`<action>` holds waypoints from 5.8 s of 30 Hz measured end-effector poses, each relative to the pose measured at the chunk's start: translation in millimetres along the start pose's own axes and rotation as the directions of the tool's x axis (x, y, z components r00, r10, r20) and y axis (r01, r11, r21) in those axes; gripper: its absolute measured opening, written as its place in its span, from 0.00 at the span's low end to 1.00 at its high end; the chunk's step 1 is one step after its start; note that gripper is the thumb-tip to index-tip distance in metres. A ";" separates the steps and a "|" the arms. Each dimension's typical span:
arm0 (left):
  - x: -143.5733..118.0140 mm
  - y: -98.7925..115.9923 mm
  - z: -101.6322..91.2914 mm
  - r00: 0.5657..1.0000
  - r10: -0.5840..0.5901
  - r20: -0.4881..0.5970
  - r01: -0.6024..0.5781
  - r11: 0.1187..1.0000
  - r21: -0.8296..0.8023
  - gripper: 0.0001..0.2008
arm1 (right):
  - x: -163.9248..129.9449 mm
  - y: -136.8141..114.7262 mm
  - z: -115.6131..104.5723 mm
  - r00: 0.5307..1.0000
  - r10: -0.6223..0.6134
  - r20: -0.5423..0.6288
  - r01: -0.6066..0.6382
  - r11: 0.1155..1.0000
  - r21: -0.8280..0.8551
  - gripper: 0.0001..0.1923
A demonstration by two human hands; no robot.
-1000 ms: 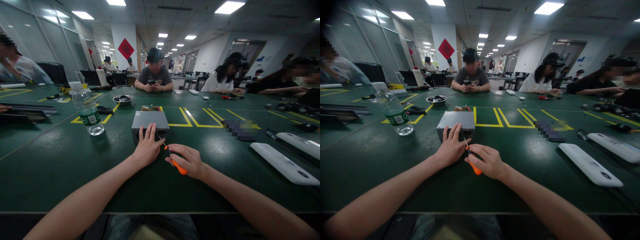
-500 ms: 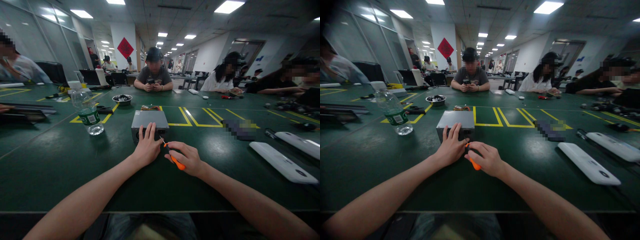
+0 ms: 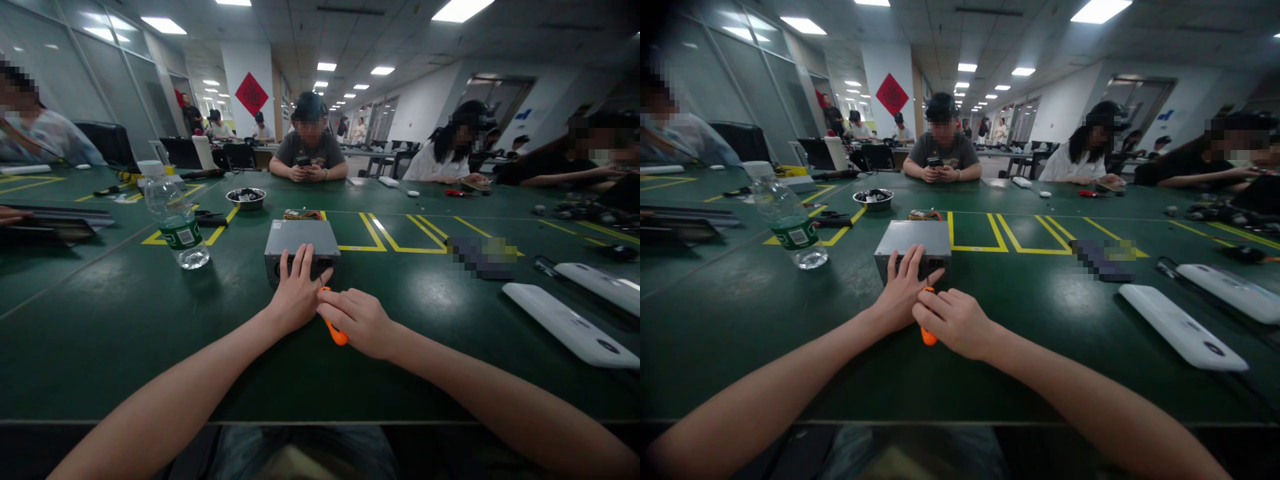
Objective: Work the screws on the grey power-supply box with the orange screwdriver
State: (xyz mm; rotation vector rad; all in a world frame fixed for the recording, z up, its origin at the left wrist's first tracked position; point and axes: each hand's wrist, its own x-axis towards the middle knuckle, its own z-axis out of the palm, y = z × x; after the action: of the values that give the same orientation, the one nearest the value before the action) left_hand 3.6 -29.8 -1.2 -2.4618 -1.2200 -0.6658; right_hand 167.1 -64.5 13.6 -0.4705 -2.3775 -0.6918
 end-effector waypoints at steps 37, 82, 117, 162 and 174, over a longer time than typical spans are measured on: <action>-2.1 -0.3 2.9 1.000 -0.025 0.002 0.025 0.999 -0.033 0.26 | -5.4 -0.9 -11.7 0.996 0.010 -0.086 -0.016 0.997 -0.069 0.11; 7.7 -27.9 -23.3 0.994 0.082 0.072 -0.071 0.988 -0.136 0.06 | -8.3 4.2 -16.0 0.994 0.044 -0.100 -0.052 0.996 -0.077 0.10; 8.8 -26.0 -3.5 0.992 -0.082 -0.093 0.070 0.990 -0.120 0.17 | -16.8 2.0 -9.0 0.998 0.023 -0.064 -0.031 0.991 -0.130 0.10; 8.5 -30.3 -15.9 1.000 0.017 -0.015 -0.019 0.995 -0.101 0.14 | -18.1 5.1 -10.4 0.993 0.084 -0.085 -0.096 0.986 -0.139 0.12; 10.0 -28.8 1.2 0.979 -0.138 -0.147 0.116 0.982 -0.151 0.17 | -14.1 2.1 -14.1 0.993 0.091 -0.073 -0.104 0.976 -0.193 0.09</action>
State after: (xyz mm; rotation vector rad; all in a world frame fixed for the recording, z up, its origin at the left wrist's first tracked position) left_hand -14.0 -5.7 5.2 -2.4026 -1.3179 -0.9943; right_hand 185.2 -73.3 14.9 -0.6351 -2.2204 -0.8878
